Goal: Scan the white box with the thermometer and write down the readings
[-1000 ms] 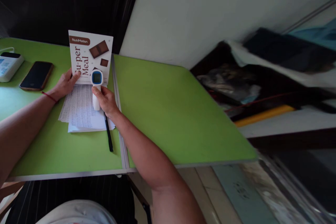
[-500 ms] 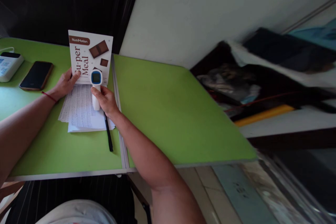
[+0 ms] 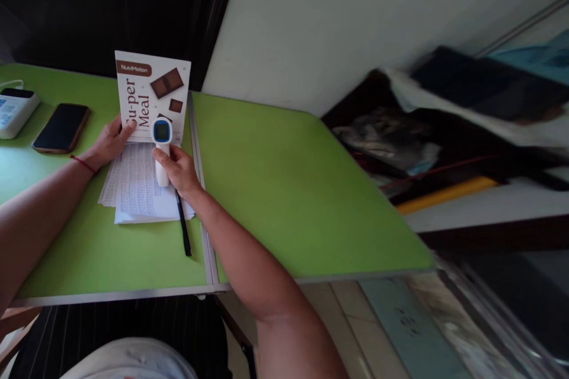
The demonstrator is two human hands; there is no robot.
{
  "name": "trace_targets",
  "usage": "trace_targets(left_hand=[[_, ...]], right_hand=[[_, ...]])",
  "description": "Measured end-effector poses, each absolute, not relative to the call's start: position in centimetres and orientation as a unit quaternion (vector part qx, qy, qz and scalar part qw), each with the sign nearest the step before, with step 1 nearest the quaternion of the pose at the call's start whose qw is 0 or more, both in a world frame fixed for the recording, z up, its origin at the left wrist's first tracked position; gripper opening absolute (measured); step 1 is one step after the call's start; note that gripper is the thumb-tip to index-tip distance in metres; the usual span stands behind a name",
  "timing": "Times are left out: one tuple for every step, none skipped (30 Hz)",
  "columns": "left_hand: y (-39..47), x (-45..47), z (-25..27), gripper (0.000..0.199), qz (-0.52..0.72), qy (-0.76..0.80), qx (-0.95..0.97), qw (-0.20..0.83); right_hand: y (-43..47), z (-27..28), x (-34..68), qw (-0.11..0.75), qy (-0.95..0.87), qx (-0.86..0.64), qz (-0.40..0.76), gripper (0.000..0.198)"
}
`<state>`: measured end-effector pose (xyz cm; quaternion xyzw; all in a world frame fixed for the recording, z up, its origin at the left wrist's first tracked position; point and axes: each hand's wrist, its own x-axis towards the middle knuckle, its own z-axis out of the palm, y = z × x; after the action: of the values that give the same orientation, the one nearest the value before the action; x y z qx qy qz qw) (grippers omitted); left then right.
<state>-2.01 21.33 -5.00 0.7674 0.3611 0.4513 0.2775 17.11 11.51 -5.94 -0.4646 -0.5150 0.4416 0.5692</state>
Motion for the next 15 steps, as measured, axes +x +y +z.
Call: trace_targets(left_hand=[[21.35,-2.02,-5.01,0.066,0.449,0.362,0.769,0.276],[21.37,-2.04,-5.03,0.066,0.448,0.363,0.770,0.274],[21.40,-2.05,-5.06,0.066,0.448,0.364,0.770,0.272],[21.44,-2.06,-5.09,0.066,0.448,0.364,0.770,0.271],[21.47,-2.07,-5.11,0.066,0.448,0.365,0.770,0.271],[21.50,-2.07,-5.13,0.066,0.447,0.367,0.770,0.271],[21.52,-2.07,-5.14,0.066,0.446,0.367,0.770,0.271],[21.54,-2.06,-5.14,0.066,0.446,0.366,0.770,0.272],[21.54,-2.05,-5.13,0.065,0.446,0.364,0.771,0.272],[21.54,-2.04,-5.12,0.064,0.447,0.361,0.772,0.272],[21.53,-2.03,-5.10,0.064,0.448,0.359,0.772,0.272],[21.51,-2.03,-5.09,0.064,0.448,0.359,0.773,0.271],[21.49,-2.03,-5.08,0.064,0.447,0.360,0.772,0.271],[21.48,-2.04,-5.08,0.065,0.446,0.363,0.772,0.270],[21.47,-2.06,-5.09,0.065,0.444,0.365,0.772,0.270]], right_hand=[[11.51,-5.93,17.11,0.569,-0.517,-0.463,0.441,0.058],[11.52,-5.93,17.11,0.570,-0.518,-0.461,0.441,0.058],[11.52,-5.93,17.10,0.569,-0.519,-0.459,0.442,0.058],[11.54,-5.93,17.10,0.569,-0.519,-0.459,0.443,0.058],[11.55,-5.93,17.09,0.568,-0.519,-0.459,0.443,0.058],[11.56,-5.94,17.10,0.567,-0.519,-0.461,0.444,0.058],[11.57,-5.94,17.10,0.566,-0.519,-0.462,0.444,0.059],[11.58,-5.94,17.12,0.566,-0.519,-0.463,0.443,0.059],[11.58,-5.94,17.14,0.565,-0.520,-0.463,0.442,0.058],[11.58,-5.93,17.16,0.565,-0.521,-0.464,0.442,0.058],[11.57,-5.91,17.18,0.565,-0.521,-0.463,0.442,0.058],[11.56,-5.90,17.20,0.565,-0.520,-0.463,0.442,0.058],[11.54,-5.89,17.21,0.566,-0.519,-0.462,0.443,0.058],[11.53,-5.88,17.22,0.568,-0.519,-0.461,0.443,0.058],[11.52,-5.88,17.22,0.568,-0.518,-0.460,0.444,0.058]])
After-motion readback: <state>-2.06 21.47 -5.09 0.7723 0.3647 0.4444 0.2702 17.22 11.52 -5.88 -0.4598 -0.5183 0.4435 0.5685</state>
